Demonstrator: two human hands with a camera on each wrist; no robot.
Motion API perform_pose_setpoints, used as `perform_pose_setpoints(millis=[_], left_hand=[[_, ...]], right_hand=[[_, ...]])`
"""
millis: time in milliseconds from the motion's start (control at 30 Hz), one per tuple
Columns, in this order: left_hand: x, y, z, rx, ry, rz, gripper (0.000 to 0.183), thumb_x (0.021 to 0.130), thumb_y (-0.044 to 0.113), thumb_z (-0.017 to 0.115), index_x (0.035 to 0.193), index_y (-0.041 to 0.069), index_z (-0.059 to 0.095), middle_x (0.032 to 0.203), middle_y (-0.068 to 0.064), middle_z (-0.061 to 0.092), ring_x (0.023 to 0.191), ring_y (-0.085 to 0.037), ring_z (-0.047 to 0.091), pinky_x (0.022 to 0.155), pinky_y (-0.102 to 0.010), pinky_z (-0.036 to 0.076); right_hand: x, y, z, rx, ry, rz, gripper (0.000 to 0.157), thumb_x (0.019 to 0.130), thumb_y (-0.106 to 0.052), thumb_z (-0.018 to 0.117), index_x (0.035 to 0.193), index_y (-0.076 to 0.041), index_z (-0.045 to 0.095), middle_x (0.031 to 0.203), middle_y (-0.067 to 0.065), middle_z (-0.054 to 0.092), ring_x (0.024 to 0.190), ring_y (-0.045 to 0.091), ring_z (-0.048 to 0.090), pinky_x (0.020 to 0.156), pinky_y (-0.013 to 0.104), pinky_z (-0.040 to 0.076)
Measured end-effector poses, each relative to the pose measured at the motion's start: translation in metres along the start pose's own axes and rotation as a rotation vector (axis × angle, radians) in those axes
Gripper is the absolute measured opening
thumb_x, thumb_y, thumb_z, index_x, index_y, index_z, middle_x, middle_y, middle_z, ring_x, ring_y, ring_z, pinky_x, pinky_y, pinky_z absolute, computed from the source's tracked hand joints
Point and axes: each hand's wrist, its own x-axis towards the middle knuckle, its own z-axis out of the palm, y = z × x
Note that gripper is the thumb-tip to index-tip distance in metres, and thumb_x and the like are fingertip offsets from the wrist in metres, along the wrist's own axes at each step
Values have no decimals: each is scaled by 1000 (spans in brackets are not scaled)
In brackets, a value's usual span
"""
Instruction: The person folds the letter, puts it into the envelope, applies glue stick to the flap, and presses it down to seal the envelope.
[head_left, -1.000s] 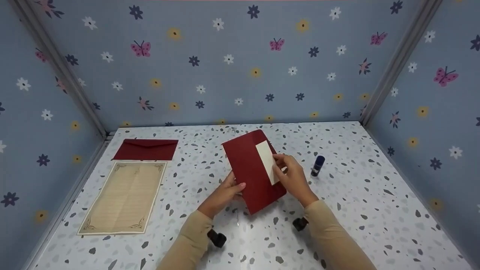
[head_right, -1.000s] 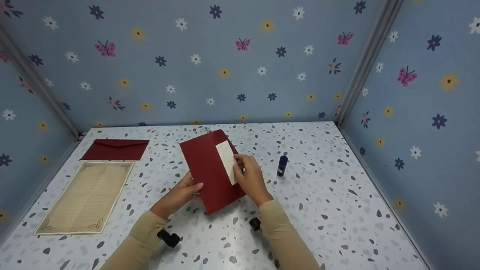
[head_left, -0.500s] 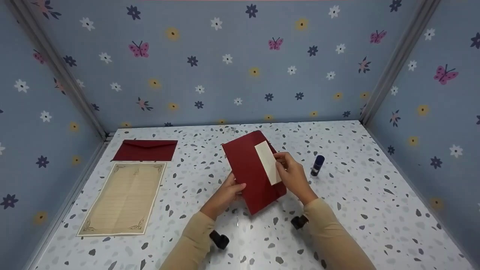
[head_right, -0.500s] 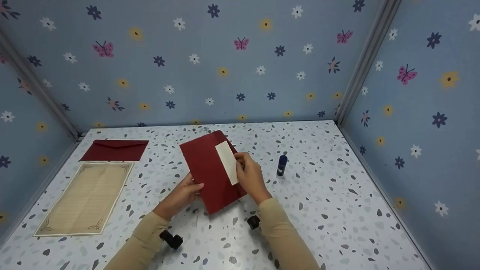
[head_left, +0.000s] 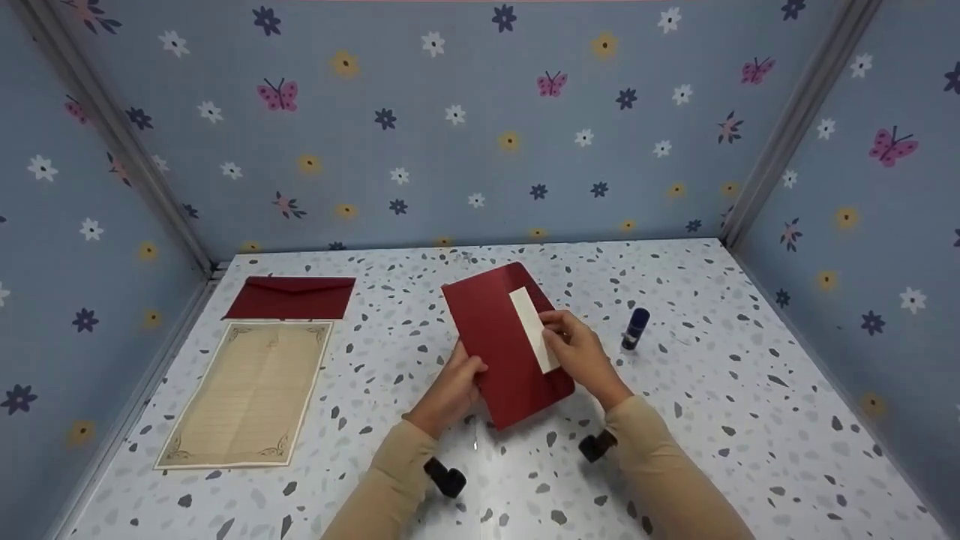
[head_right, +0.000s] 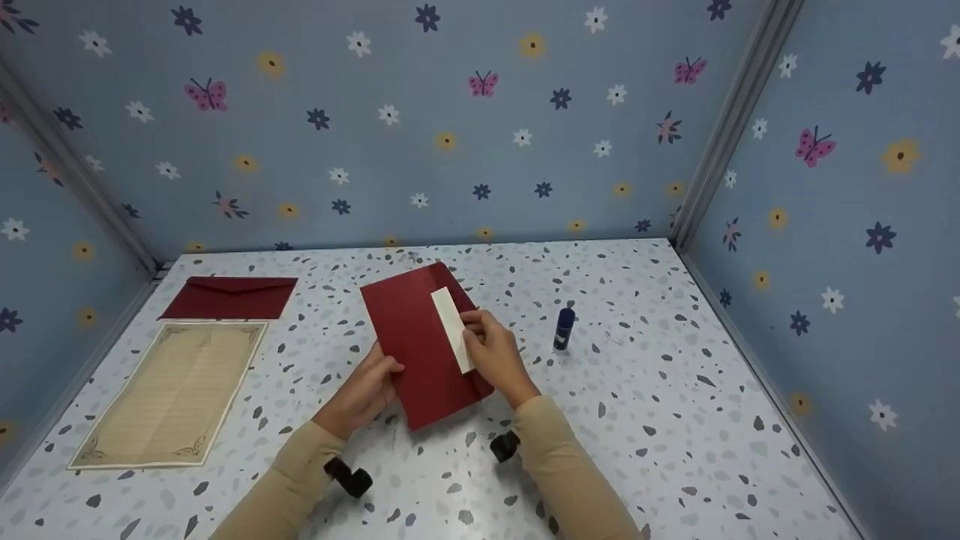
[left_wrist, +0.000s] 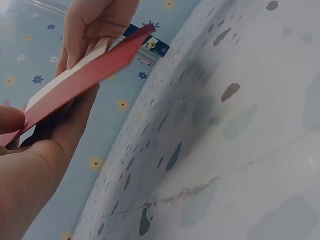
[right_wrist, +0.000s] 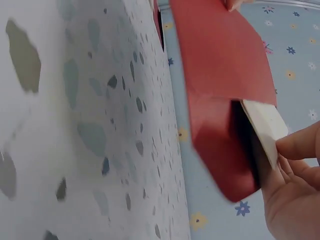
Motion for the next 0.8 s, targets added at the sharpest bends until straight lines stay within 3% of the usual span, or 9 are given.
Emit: perform_pose_setpoints(millis=[200, 367, 467, 800], left_hand=[[3, -2, 2, -24, -8, 25, 64, 89, -7, 30, 149, 11, 18, 141, -15, 38, 121, -24, 46, 100, -39, 43], [4, -3, 6, -3, 21, 46, 68, 89, -7, 30, 152, 11, 14, 142, -15, 34, 124, -25, 43, 103, -38, 41], [5, -3, 8, 9, 36, 58, 68, 88, -8, 31, 151, 11, 14, 140, -13, 33, 123, -24, 41, 102, -37, 40], [5, -2, 10, -54, 64, 73, 62, 87, -11, 30, 146, 8, 20, 140, -13, 36, 122, -24, 44, 101, -38, 43]], right_hand=[[-3, -1, 7, -4, -12, -49, 24, 100, -5, 60, 124, -4, 66, 102, 5, 68, 94, 19, 63, 80, 28, 50], [-5, -4, 10, -159, 53, -212, 23, 98, -4, 62, 120, -4, 67, 100, 5, 64, 86, 16, 61, 73, 30, 51], [-4, -5, 9, -217, 65, -262, 22, 97, -2, 63, 118, -2, 68, 98, 5, 62, 85, 15, 60, 72, 30, 51], [-6, -10, 10, -202, -17, -180, 24, 96, -1, 63, 119, -5, 71, 93, 3, 65, 78, 14, 60, 67, 28, 53]])
